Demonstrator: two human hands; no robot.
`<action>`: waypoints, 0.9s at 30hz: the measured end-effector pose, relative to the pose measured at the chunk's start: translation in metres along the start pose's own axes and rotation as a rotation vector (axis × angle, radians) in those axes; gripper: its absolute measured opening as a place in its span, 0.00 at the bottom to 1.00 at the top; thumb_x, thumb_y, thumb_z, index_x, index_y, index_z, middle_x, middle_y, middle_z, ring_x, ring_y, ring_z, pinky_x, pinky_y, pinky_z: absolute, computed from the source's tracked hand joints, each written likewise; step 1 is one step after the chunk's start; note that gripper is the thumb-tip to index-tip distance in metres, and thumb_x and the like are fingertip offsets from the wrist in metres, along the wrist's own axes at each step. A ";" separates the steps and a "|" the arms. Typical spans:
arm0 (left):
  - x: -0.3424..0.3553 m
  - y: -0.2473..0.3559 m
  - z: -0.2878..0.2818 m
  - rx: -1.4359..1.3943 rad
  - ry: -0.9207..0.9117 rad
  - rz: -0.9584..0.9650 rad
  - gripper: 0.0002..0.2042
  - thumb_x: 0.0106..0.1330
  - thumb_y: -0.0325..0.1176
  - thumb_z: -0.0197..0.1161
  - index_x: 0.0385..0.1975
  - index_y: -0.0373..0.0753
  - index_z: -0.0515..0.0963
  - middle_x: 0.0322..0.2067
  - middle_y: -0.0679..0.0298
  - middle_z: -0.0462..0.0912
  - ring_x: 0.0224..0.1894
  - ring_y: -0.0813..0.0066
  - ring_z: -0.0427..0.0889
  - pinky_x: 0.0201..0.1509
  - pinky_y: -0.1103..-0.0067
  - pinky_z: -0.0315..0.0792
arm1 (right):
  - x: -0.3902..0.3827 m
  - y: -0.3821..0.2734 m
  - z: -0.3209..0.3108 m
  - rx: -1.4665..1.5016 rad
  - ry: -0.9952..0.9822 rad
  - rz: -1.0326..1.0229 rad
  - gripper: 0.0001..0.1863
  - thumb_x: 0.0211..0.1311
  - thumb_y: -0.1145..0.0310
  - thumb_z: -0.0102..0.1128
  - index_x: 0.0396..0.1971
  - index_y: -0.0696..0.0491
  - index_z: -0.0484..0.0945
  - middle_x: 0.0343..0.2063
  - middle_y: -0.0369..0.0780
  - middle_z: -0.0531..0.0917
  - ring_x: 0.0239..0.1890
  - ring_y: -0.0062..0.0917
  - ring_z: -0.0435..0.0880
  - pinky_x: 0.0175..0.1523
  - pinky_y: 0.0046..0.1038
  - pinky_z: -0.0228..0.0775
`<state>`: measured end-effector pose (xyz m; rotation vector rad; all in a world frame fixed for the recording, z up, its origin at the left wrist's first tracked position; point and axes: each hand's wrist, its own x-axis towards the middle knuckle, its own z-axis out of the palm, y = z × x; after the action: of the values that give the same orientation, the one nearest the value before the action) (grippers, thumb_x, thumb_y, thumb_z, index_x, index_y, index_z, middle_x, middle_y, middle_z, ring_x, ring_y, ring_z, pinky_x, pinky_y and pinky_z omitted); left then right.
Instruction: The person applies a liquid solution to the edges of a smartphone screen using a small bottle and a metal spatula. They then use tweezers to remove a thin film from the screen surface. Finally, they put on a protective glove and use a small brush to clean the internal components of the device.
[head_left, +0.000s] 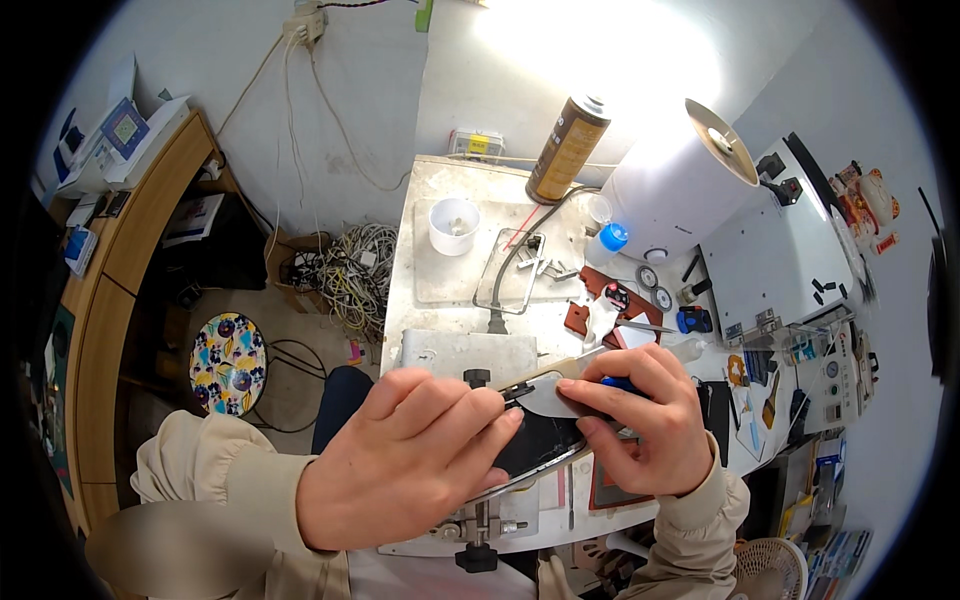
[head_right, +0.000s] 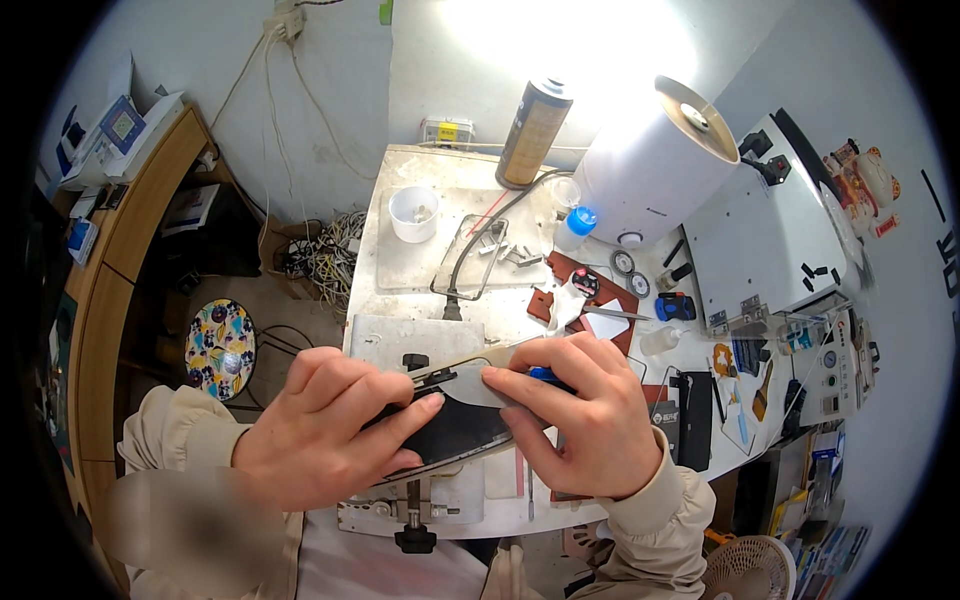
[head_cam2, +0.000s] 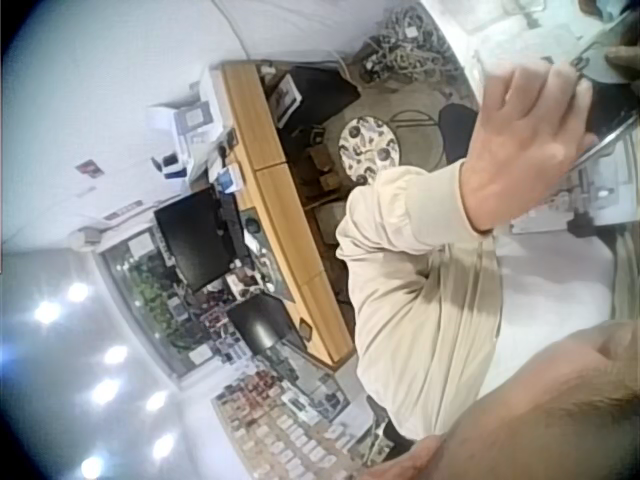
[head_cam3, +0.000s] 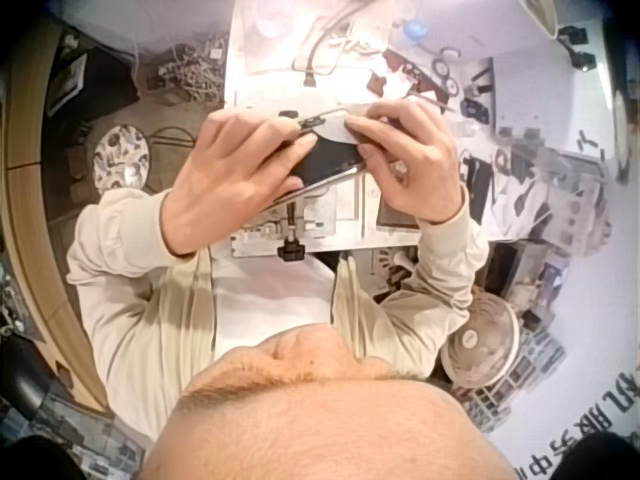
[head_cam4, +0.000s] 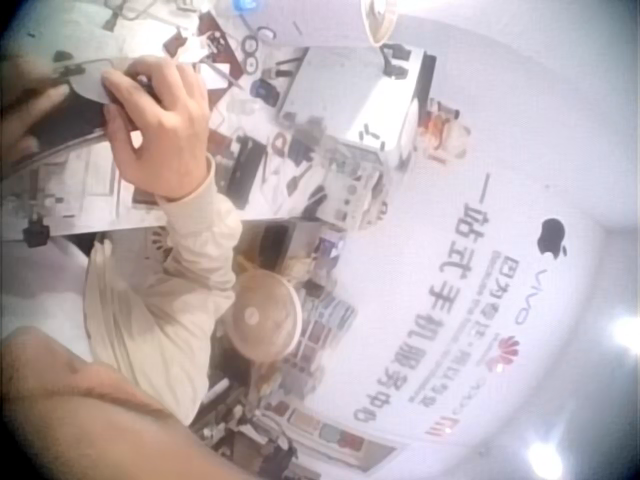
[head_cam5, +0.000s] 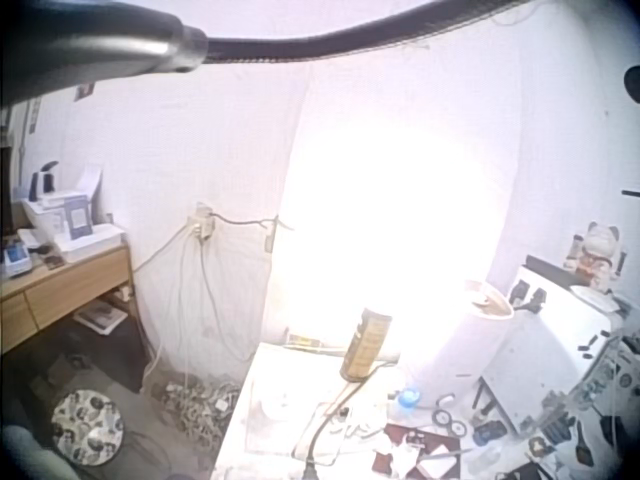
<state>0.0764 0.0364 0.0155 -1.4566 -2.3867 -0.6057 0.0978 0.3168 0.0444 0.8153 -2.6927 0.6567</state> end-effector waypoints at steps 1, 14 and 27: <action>0.000 0.000 -0.001 0.000 0.000 -0.005 0.31 0.52 0.45 0.76 0.56 0.36 0.85 0.50 0.65 0.75 0.52 0.64 0.73 0.58 0.64 0.65 | 0.000 0.000 0.000 -0.001 -0.001 0.000 0.19 0.51 0.76 0.74 0.46 0.52 0.92 0.41 0.35 0.86 0.38 0.31 0.83 0.44 0.33 0.71; -0.002 0.002 0.000 0.079 -0.004 -0.017 0.29 0.55 0.52 0.74 0.55 0.42 0.87 0.48 0.69 0.75 0.52 0.67 0.70 0.63 0.64 0.62 | -0.001 0.001 0.001 -0.009 -0.011 -0.009 0.22 0.48 0.77 0.73 0.48 0.52 0.91 0.43 0.36 0.86 0.40 0.31 0.82 0.46 0.33 0.72; -0.003 0.002 -0.002 0.100 -0.008 -0.011 0.27 0.60 0.54 0.71 0.55 0.43 0.87 0.49 0.69 0.76 0.53 0.69 0.71 0.65 0.64 0.60 | -0.002 -0.002 0.000 -0.010 -0.015 0.006 0.22 0.47 0.76 0.74 0.47 0.51 0.92 0.43 0.35 0.86 0.39 0.31 0.82 0.45 0.34 0.72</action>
<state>0.0792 0.0339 0.0168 -1.4079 -2.3963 -0.4769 0.1006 0.3159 0.0444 0.8131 -2.7110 0.6408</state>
